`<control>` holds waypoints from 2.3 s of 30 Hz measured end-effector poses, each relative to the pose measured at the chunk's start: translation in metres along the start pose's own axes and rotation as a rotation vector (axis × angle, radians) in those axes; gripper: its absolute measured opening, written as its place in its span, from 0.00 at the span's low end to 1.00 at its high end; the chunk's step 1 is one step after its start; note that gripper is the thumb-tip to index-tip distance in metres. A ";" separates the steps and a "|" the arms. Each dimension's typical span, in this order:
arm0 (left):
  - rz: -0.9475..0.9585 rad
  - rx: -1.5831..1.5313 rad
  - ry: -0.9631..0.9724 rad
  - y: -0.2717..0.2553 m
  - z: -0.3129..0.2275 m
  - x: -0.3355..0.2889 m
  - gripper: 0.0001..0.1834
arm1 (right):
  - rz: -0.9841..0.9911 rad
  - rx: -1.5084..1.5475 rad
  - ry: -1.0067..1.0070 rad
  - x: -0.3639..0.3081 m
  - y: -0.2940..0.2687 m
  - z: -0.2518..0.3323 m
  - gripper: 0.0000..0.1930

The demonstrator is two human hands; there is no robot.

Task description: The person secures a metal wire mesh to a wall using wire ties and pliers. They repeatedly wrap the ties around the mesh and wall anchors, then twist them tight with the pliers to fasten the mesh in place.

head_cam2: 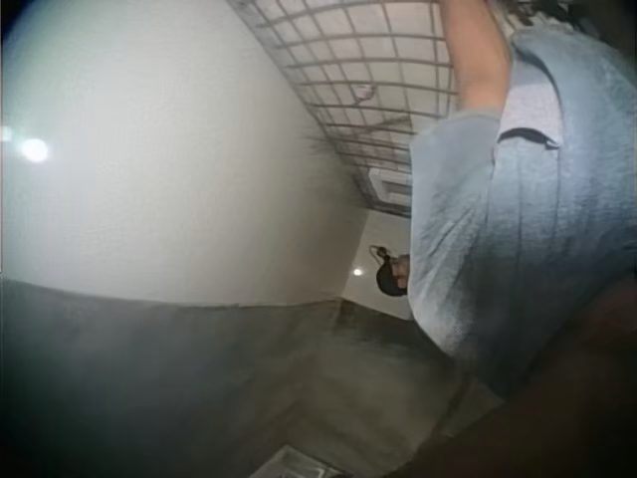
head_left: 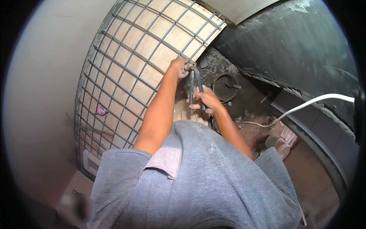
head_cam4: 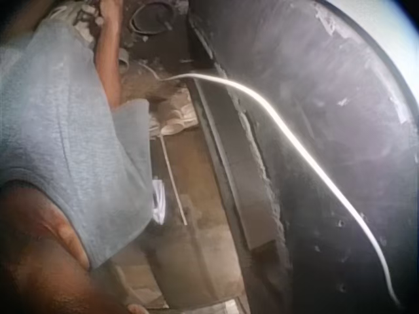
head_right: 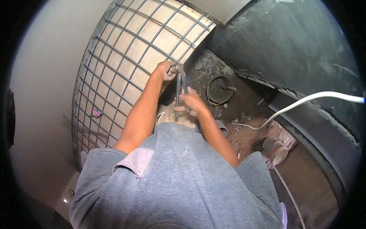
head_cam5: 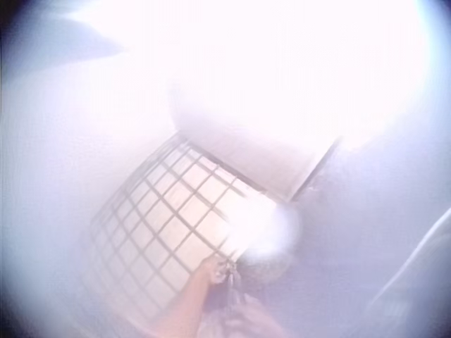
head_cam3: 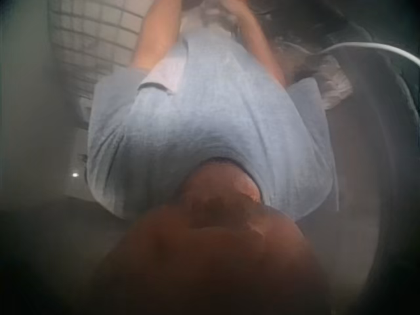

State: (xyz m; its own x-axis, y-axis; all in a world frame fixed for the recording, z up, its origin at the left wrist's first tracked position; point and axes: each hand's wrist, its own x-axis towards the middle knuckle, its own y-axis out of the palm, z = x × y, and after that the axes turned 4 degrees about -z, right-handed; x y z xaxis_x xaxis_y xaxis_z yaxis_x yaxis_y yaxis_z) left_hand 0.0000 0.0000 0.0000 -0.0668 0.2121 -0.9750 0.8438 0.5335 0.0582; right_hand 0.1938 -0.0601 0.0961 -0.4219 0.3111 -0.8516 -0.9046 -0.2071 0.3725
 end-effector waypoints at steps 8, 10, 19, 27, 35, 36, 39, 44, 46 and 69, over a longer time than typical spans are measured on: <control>-0.130 0.326 0.518 -0.010 0.016 -0.012 0.08 | -0.079 -0.198 -0.020 0.000 0.012 0.014 0.10; -0.238 0.584 0.735 -0.015 0.020 -0.007 0.09 | -0.086 -0.184 -0.004 -0.005 0.017 0.021 0.10; -0.278 0.786 0.956 -0.019 0.027 -0.014 0.14 | -0.088 -0.484 0.066 -0.012 0.017 0.050 0.18; -0.250 0.717 0.860 -0.017 0.032 -0.024 0.14 | -0.031 -0.601 -0.038 -0.004 0.011 0.053 0.17; -0.357 1.561 1.707 0.003 0.051 -0.087 0.38 | 0.057 -0.245 0.262 0.017 -0.024 0.044 0.09; -0.241 1.523 1.891 0.004 0.054 -0.082 0.40 | -0.011 -0.571 0.217 0.004 -0.008 0.067 0.11; -0.011 1.640 1.777 0.025 0.015 -0.110 0.43 | 0.081 -1.486 -0.317 -0.023 0.032 0.113 0.18; -0.074 1.253 1.747 0.028 0.007 -0.040 0.10 | -0.218 -1.937 -0.224 -0.023 0.064 0.149 0.16; -0.135 0.758 1.730 0.028 0.016 -0.023 0.08 | -0.359 -1.913 -0.325 -0.031 0.083 0.164 0.19; -0.433 0.016 0.847 -0.017 -0.062 -0.046 0.40 | 0.168 -0.884 -0.553 0.211 0.145 0.216 0.18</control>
State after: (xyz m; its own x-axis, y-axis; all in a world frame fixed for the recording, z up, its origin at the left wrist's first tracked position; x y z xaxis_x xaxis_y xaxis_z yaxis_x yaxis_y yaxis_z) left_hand -0.0443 0.0315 0.0574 -0.7340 0.5251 -0.4307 0.6620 0.6949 -0.2810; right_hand -0.0397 0.1758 0.0503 -0.7077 0.5491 -0.4446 -0.5603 -0.8195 -0.1203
